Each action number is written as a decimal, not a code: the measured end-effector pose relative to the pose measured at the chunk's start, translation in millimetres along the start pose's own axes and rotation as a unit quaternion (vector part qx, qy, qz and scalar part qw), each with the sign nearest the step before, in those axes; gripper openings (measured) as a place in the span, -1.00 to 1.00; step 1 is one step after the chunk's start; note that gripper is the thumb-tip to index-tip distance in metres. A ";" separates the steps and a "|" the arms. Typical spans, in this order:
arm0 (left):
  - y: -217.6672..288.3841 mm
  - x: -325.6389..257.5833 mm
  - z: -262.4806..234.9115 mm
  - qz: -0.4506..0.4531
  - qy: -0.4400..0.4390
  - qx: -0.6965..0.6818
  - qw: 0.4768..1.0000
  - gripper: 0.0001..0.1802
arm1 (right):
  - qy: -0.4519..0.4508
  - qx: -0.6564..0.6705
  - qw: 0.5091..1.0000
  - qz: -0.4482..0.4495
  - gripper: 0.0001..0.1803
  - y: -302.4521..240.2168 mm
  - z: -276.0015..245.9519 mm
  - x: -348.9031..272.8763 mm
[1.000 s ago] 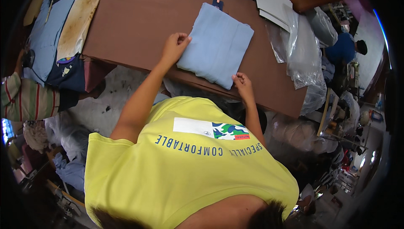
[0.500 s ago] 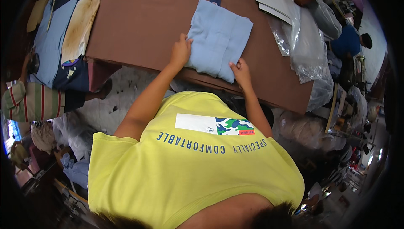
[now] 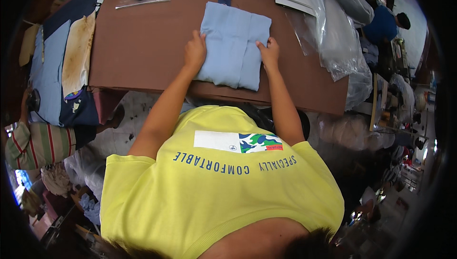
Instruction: The person spreads a shirt on a table, places a folding board on it, and folds the sides and sleeves over the board. They then fold the bottom up, remove the board, attach a tag to the collar, and place the folded shirt into a plastic bag.
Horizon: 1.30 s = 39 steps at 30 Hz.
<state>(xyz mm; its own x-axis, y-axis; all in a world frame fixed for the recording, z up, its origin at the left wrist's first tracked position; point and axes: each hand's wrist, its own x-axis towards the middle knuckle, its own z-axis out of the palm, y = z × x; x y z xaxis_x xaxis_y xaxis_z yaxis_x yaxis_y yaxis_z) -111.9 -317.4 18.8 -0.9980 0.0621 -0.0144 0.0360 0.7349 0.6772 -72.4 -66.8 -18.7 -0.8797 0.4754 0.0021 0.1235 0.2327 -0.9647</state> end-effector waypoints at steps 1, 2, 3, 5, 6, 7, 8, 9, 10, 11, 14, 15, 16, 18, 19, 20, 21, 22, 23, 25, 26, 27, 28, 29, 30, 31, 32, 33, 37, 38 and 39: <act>-2.0 5.1 2.6 0.012 0.002 0.017 1.000 -0.71 | 0.021 -0.057 0.998 -0.008 -0.52 -2.4 1.7 -1.3; -4.3 7.4 5.6 0.025 0.005 0.033 0.999 -0.72 | 0.026 -0.095 0.995 0.011 -0.53 -5.0 1.2 -2.8; -7.4 7.1 8.2 0.023 0.003 0.030 0.999 -0.73 | 0.031 -0.133 0.990 0.030 -0.53 -8.4 -0.7 -2.7; 2.9 6.2 -3.8 0.026 -0.001 0.027 0.999 -0.75 | 0.062 -0.214 0.973 -0.054 -0.55 -34.0 -0.8 -9.6; 3.2 4.3 -7.0 0.030 0.006 0.010 0.999 -0.76 | 0.082 -0.256 0.950 -0.158 -0.57 -53.3 1.1 -21.0; 2.9 1.5 -9.4 0.034 0.010 -0.007 0.999 -0.76 | 0.100 -0.297 0.914 -0.258 -0.58 -67.8 1.9 -33.5; 0.5 -2.2 -10.3 0.036 0.013 -0.023 0.999 -0.76 | 0.008 -0.278 0.923 -0.267 -0.54 -74.2 3.1 -46.2; -1.6 -3.8 -9.2 0.021 0.008 -0.032 0.999 -0.76 | -0.085 -0.256 0.923 -0.274 -0.50 -79.0 5.1 -59.2; -3.7 -3.9 -8.2 0.007 0.005 -0.042 0.999 -0.76 | -0.124 -0.306 0.896 -0.297 -0.48 -85.8 11.5 -76.1; -5.2 -2.3 -6.4 -0.007 0.002 -0.052 0.999 -0.75 | -0.162 -0.354 0.864 -0.320 -0.47 -92.5 20.6 -92.8; -6.1 -0.5 1.0 0.025 0.037 -0.061 0.997 -0.72 | -0.206 -0.431 0.815 -0.328 -0.41 -65.6 37.0 -97.3; -5.0 -2.0 1.4 0.022 0.043 -0.071 0.996 -0.70 | -0.209 -0.447 0.809 -0.321 -0.39 -48.5 38.7 -95.7; -0.1 -2.7 -3.8 0.018 0.052 -0.082 0.995 -0.67 | -0.213 -0.447 0.808 -0.320 -0.39 -46.2 39.0 -93.0; 7.0 -11.1 -17.6 0.126 0.086 -0.049 0.987 -0.62 | -0.214 -0.448 0.810 -0.313 -0.40 -45.2 40.5 -91.8; 9.8 -20.9 -25.8 0.234 0.112 -0.008 0.966 -0.59 | -0.215 -0.447 0.812 -0.307 -0.39 -44.2 41.3 -90.3; 10.5 -32.6 -31.2 0.336 0.137 0.033 0.931 -0.56 | -0.220 -0.446 0.814 -0.300 -0.39 -42.3 41.9 -91.0; 6.7 -44.9 -28.9 0.353 0.080 0.073 0.929 -0.54 | -0.224 -0.445 0.816 -0.293 -0.39 -41.2 41.7 -91.5; -1.9 -58.5 -21.8 0.367 0.023 0.115 0.923 -0.52 | -0.232 -0.438 0.817 -0.293 -0.41 -42.1 41.2 -91.4; -7.4 -65.4 -16.1 0.380 -0.032 0.155 0.911 -0.49 | -0.239 -0.432 0.818 -0.294 -0.42 -43.2 40.1 -89.5; -12.7 -67.9 -8.4 0.348 -0.046 0.160 0.923 -0.44 | -0.253 -0.317 0.874 -0.268 -0.47 -41.6 36.4 -83.2; -13.2 -67.1 -6.6 0.334 -0.053 0.161 0.927 -0.41 | -0.257 -0.203 0.915 -0.237 -0.51 -36.4 33.7 -76.2; -14.9 -63.9 -6.7 0.325 -0.065 0.149 0.932 -0.43 | -0.257 -0.085 0.941 -0.203 -0.55 -32.9 29.9 -67.9; -15.5 -56.9 -7.2 0.317 -0.076 0.136 0.936 -0.44 | -0.181 -0.121 0.949 -0.229 -0.56 -30.7 22.2 -56.4; -14.9 -50.0 -8.6 0.308 -0.087 0.124 0.939 -0.45 | -0.104 -0.154 0.949 -0.253 -0.56 -29.7 13.8 -44.8; -10.0 -40.7 -6.8 0.269 -0.041 0.105 0.957 -0.44 | -0.027 -0.186 0.943 -0.275 -0.57 -28.6 6.7 -31.8; -4.4 -28.9 -3.6 0.228 0.005 0.085 0.970 -0.43 | 0.043 -0.186 0.962 -0.196 -0.56 -25.8 3.8 -17.4; -0.3 -16.4 -0.6 0.186 0.051 0.065 0.979 -0.42 | 0.111 -0.183 0.970 -0.116 -0.53 -22.0 1.9 -2.2; 2.5 -0.9 2.6 0.152 0.060 0.055 0.985 -0.41 | 0.110 -0.159 0.979 -0.066 -0.53 -14.6 -0.6 14.1; 12.1 53.4 8.6 0.051 0.056 0.017 0.997 -0.39 | 0.033 -0.076 0.994 0.066 -0.52 -13.8 -4.8 44.8; 13.4 62.5 8.2 0.035 0.043 0.007 0.998 -0.39 | -0.002 -0.060 0.995 0.083 -0.52 -21.1 -4.8 46.5; 14.3 70.0 8.3 0.010 0.022 -0.023 0.999 -0.41 | -0.005 -0.061 0.995 0.081 -0.54 -27.8 -2.9 47.2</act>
<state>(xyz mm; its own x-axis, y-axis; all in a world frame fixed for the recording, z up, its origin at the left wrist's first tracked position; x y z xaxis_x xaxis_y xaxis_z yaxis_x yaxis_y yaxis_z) -180.8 -296.9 21.4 -0.9984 0.0462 0.0312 0.0547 0.7025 0.7096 -116.0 -48.4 9.0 -0.8484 0.5067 -0.1532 0.3175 0.2556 -0.9131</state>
